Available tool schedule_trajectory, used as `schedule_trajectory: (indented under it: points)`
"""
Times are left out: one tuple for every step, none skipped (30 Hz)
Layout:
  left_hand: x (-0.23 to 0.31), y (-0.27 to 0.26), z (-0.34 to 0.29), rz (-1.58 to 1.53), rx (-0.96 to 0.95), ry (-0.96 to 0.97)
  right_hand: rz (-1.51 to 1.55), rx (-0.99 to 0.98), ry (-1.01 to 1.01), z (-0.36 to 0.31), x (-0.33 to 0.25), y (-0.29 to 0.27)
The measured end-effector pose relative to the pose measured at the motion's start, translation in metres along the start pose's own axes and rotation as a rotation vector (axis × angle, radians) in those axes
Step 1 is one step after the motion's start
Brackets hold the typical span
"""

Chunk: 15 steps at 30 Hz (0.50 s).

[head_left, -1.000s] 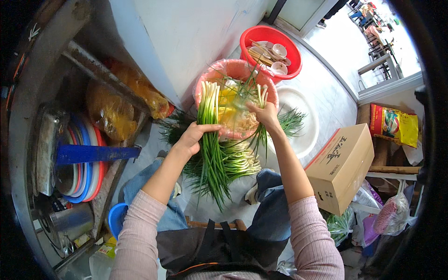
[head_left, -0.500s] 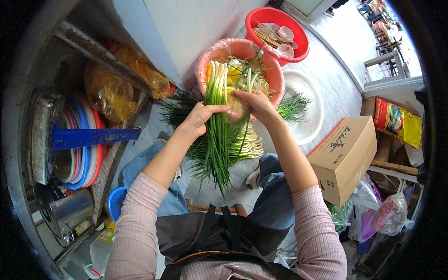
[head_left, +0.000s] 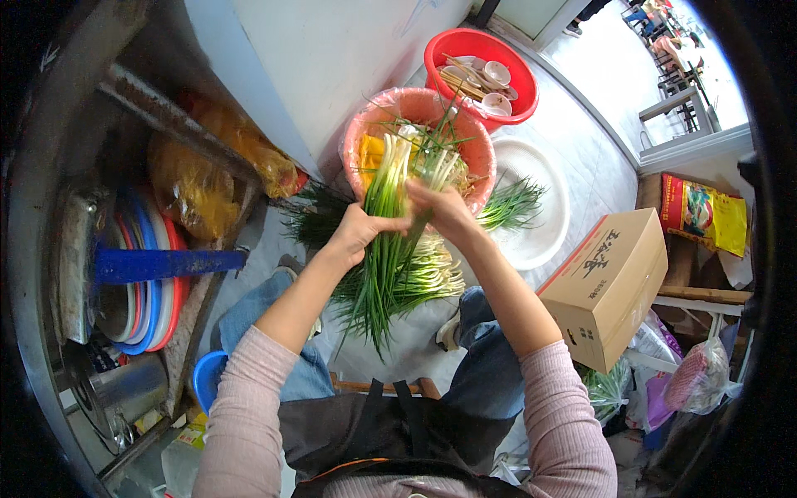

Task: The person sits and trims the root ends off green onions by hand, placing the trimmed pieces into a white bowl. The person briefly checks a phone on the counter before resuming trimming.

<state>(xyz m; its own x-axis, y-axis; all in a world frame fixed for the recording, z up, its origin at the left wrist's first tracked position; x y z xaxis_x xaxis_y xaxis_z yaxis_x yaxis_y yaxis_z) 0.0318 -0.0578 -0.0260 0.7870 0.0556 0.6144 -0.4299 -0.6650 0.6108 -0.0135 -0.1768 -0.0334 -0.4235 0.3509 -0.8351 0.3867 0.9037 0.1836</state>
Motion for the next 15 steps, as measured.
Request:
schedule_trajectory:
  points:
    - [-0.001,0.001,0.000,0.034,0.003,-0.006,-0.094,0.060,0.022,0.001,0.002,-0.003]
    - [-0.003,0.003,0.000,0.007,-0.014,-0.008,-0.074,0.066,0.018,0.000,0.003,-0.004]
    - [-0.005,0.002,0.000,-0.018,0.011,-0.031,-0.043,0.060,0.010,-0.001,0.002,-0.004]
    - [-0.005,0.001,0.000,-0.039,0.024,-0.034,-0.059,0.106,0.029,0.000,0.003,-0.008]
    - [-0.004,0.000,0.001,-0.060,0.037,-0.044,-0.064,0.118,0.016,0.001,0.001,-0.010]
    - [-0.002,0.000,0.001,-0.078,0.035,-0.033,-0.078,0.149,0.007,0.001,-0.002,-0.016]
    - [-0.001,-0.001,0.001,-0.096,0.037,-0.036,-0.043,0.121,0.002,0.001,-0.004,-0.018]
    - [-0.001,-0.001,0.001,-0.114,0.038,-0.040,-0.015,0.112,0.001,-0.001,-0.005,-0.022]
    - [-0.001,-0.002,0.001,-0.117,0.033,-0.056,0.014,0.104,0.002,-0.003,-0.006,-0.027]
    - [-0.002,-0.002,0.000,-0.120,0.029,-0.077,0.037,0.119,0.041,-0.005,-0.004,-0.034]
    - [-0.004,-0.003,-0.001,-0.122,0.025,-0.104,0.049,0.109,0.012,-0.009,-0.005,-0.041]
    - [-0.004,-0.004,-0.001,-0.099,0.026,-0.101,0.060,0.103,0.002,-0.013,-0.005,-0.051]
    - [-0.004,-0.004,-0.001,-0.097,0.024,-0.094,0.070,0.097,-0.009,-0.018,-0.005,-0.063]
    - [-0.005,-0.005,-0.001,-0.090,0.025,-0.095,0.122,0.094,-0.008,-0.022,-0.002,-0.075]
    - [-0.006,-0.005,-0.001,-0.080,0.027,-0.095,0.114,0.126,-0.007,-0.026,0.001,-0.092]
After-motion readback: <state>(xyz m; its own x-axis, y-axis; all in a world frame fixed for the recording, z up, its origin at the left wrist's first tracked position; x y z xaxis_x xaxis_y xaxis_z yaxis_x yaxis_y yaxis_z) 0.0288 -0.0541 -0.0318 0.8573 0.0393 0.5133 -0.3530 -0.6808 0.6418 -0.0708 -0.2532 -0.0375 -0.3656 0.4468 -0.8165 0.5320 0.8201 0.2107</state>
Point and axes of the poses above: each hand's wrist, its own z-axis towards the middle knuckle, its own y-axis out of the palm, x = y × z, the point moved 7 cm from there along z, towards the middle knuckle, and after that the axes turned 15 degrees about -z, right-handed, at the moved point
